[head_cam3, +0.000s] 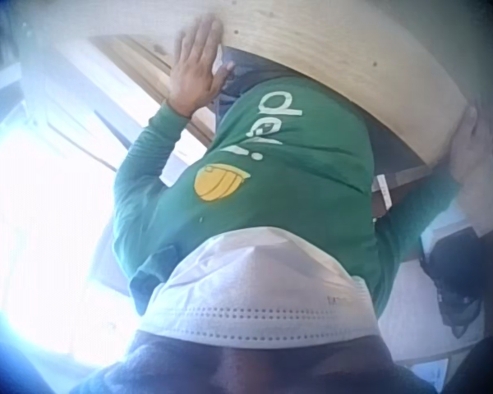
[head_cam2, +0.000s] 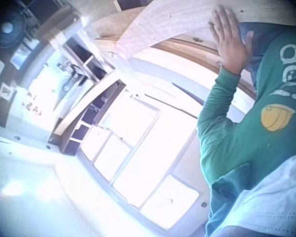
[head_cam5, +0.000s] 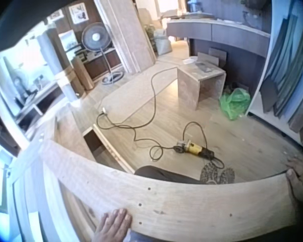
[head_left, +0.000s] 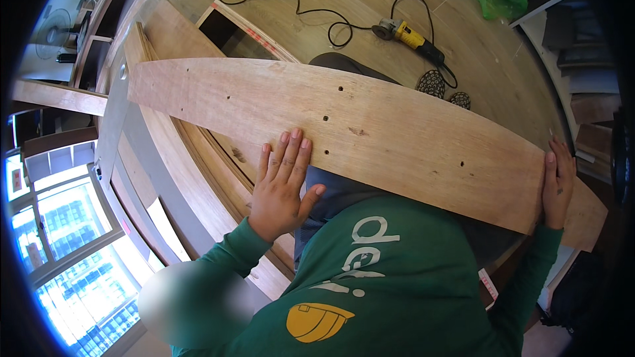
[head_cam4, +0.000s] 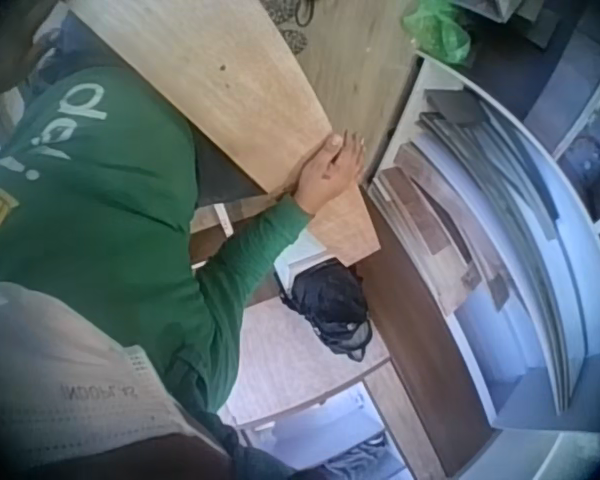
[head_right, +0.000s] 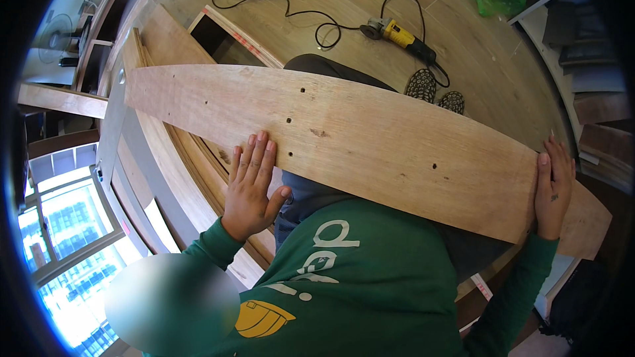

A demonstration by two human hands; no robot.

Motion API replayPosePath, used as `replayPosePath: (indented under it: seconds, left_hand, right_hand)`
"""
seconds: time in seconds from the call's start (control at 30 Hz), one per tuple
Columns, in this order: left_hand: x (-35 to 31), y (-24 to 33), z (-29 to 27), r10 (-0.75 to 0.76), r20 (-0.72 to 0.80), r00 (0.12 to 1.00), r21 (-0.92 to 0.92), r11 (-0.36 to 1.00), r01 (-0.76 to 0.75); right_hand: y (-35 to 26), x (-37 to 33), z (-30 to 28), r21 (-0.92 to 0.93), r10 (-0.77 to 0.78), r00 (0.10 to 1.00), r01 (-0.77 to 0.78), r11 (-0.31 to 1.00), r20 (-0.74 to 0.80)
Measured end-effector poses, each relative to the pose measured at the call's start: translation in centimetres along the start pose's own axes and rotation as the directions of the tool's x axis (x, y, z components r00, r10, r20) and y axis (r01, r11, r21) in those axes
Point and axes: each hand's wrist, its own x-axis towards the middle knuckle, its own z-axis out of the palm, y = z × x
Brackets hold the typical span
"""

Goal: The person uses a handheld power grinder to smooth the edges of curved wooden planks, picking up various pieces from the floor and wiping the surfaces by hand.

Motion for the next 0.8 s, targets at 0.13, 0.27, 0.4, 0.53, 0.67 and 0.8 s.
replayPosePath:
  seconds: [0.13,0.27,0.4,0.53,0.67,0.8]
  left_hand:
    - [-0.1,0.0,0.3,-0.006,-0.039,0.999,-0.040,0.999,0.004]
    - [0.2,0.6,0.1,0.022,-0.079,0.997,-0.037,0.999,-0.025]
    - [0.7,0.9,-0.1,0.049,-0.100,0.994,-0.051,0.997,-0.055]
    - [0.9,0.7,-0.2,0.081,-0.086,0.993,-0.048,0.995,-0.086]
    - [1.6,1.0,-0.4,0.138,-0.033,0.990,-0.068,0.988,-0.140]
    - [4.0,1.9,-1.4,0.207,0.032,0.978,-0.111,0.973,-0.202]
  right_hand:
    - [-0.2,0.0,0.0,-0.005,0.007,1.000,-0.007,1.000,-0.004]
    - [-0.5,-0.1,-0.1,-0.001,0.011,1.000,-0.011,1.000,-0.010]
    - [-1.1,0.0,-0.3,0.019,0.016,1.000,-0.016,1.000,-0.014]
    - [-1.1,0.1,-0.4,0.037,0.006,1.000,-0.006,0.999,-0.019]
    - [-1.2,0.1,-0.4,0.035,0.001,1.000,0.000,0.999,-0.028]
    - [-1.5,0.1,-0.5,0.059,-0.004,0.999,0.007,0.998,-0.047]
